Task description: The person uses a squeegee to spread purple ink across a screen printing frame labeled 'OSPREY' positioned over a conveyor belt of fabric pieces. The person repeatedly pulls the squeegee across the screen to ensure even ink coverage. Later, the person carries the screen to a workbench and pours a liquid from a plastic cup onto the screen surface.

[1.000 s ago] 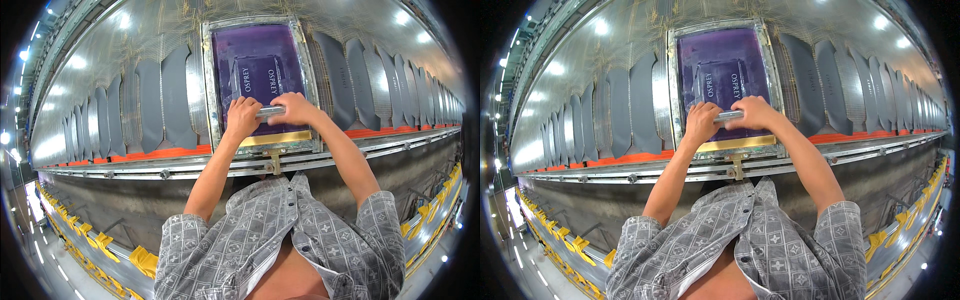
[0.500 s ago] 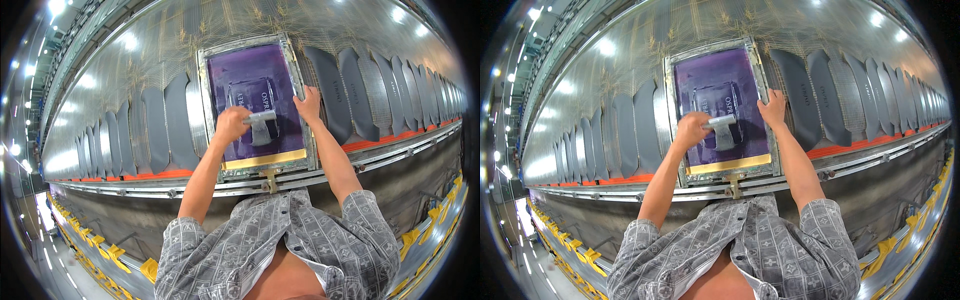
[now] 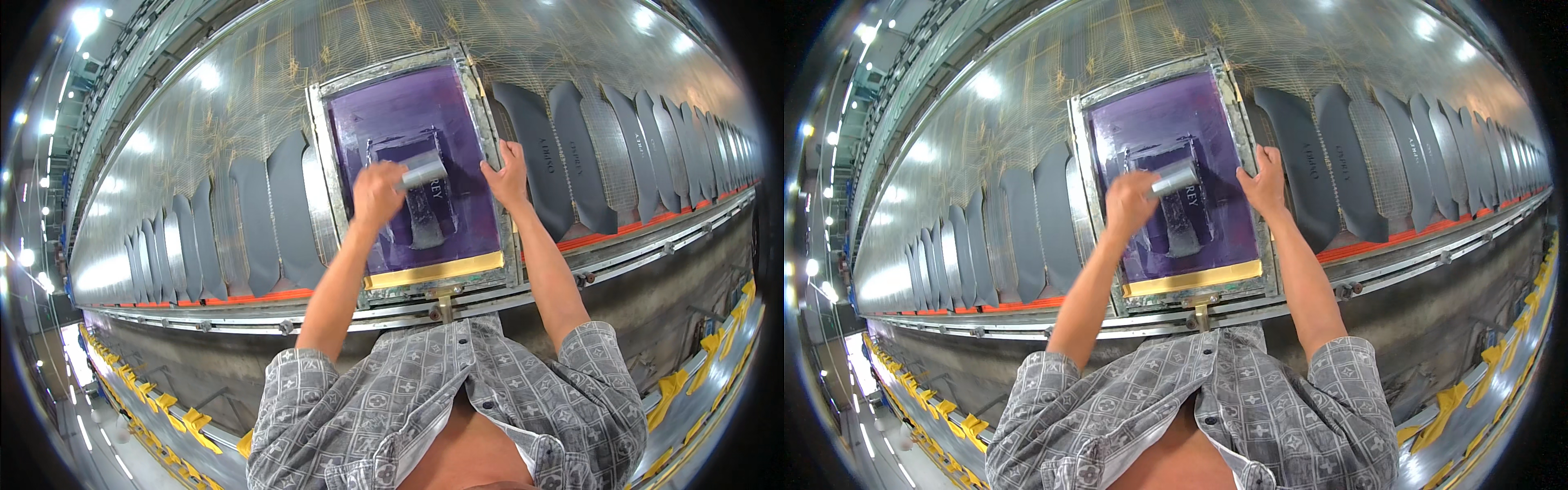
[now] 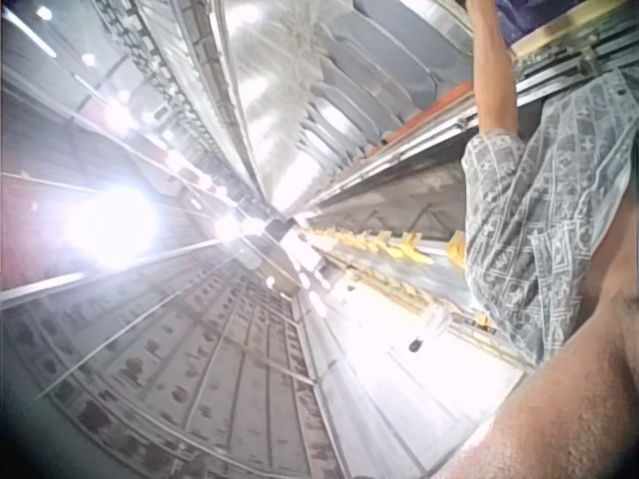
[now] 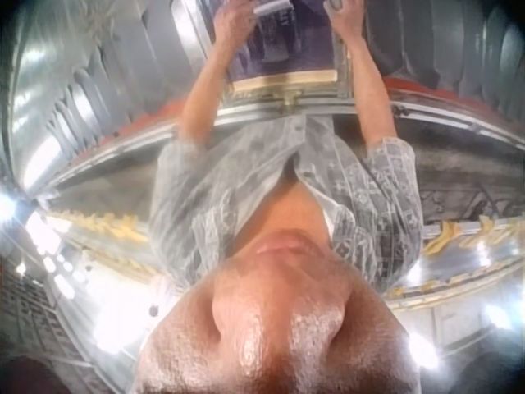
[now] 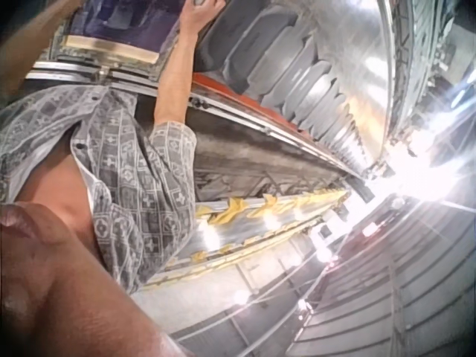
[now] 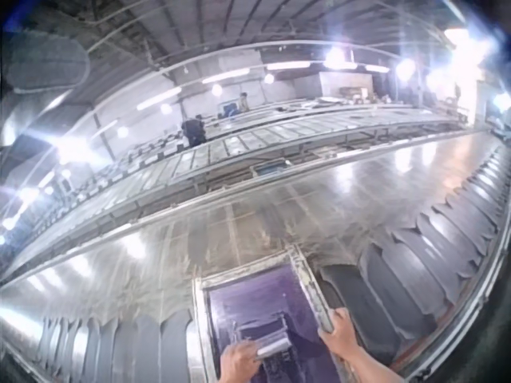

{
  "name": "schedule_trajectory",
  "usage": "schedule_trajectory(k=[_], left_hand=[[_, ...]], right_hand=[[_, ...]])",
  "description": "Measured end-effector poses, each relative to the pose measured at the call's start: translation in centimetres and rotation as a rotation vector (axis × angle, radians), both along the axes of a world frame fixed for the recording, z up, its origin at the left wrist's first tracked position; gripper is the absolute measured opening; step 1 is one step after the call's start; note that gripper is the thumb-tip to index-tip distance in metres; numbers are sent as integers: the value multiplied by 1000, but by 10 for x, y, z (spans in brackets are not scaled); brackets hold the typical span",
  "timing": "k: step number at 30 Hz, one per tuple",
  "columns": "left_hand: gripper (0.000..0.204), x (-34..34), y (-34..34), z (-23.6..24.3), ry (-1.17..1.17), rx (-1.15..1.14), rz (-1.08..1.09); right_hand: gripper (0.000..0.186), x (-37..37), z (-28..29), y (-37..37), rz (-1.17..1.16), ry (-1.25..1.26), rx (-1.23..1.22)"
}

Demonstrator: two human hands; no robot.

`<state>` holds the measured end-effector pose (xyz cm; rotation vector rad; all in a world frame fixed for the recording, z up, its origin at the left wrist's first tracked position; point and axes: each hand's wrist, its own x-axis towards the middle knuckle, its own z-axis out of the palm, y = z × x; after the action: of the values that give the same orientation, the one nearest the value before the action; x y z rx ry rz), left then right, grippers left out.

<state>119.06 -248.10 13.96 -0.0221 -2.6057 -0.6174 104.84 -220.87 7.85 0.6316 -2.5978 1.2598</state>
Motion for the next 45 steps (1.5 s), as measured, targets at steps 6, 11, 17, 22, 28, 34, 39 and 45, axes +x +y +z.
schedule_trajectory(k=[6,11,17,22,28,34,39,45], left_hand=[[51,140,57,2,-179,-68,32],[50,196,-25,19,-183,-10,93],[44,274,-173,32,-270,-130,176],[40,282,-199,37,-368,-103,203],[35,277,-214,40,-410,-94,183],[27,264,-221,33,-531,-145,255],[20,249,-220,38,-665,-162,335],[29,245,-221,33,-708,-243,332]], right_hand=[[63,11,21,-33,7,19,27],[62,78,1,-127,5,20,-105],[56,170,-1,-279,22,-49,-219],[66,184,-10,-302,27,-140,-231],[66,187,-19,-304,-50,-125,-53],[69,194,-12,-312,-57,-281,206],[76,196,-22,-314,-43,-283,154],[79,196,-18,-310,-19,-347,69]])
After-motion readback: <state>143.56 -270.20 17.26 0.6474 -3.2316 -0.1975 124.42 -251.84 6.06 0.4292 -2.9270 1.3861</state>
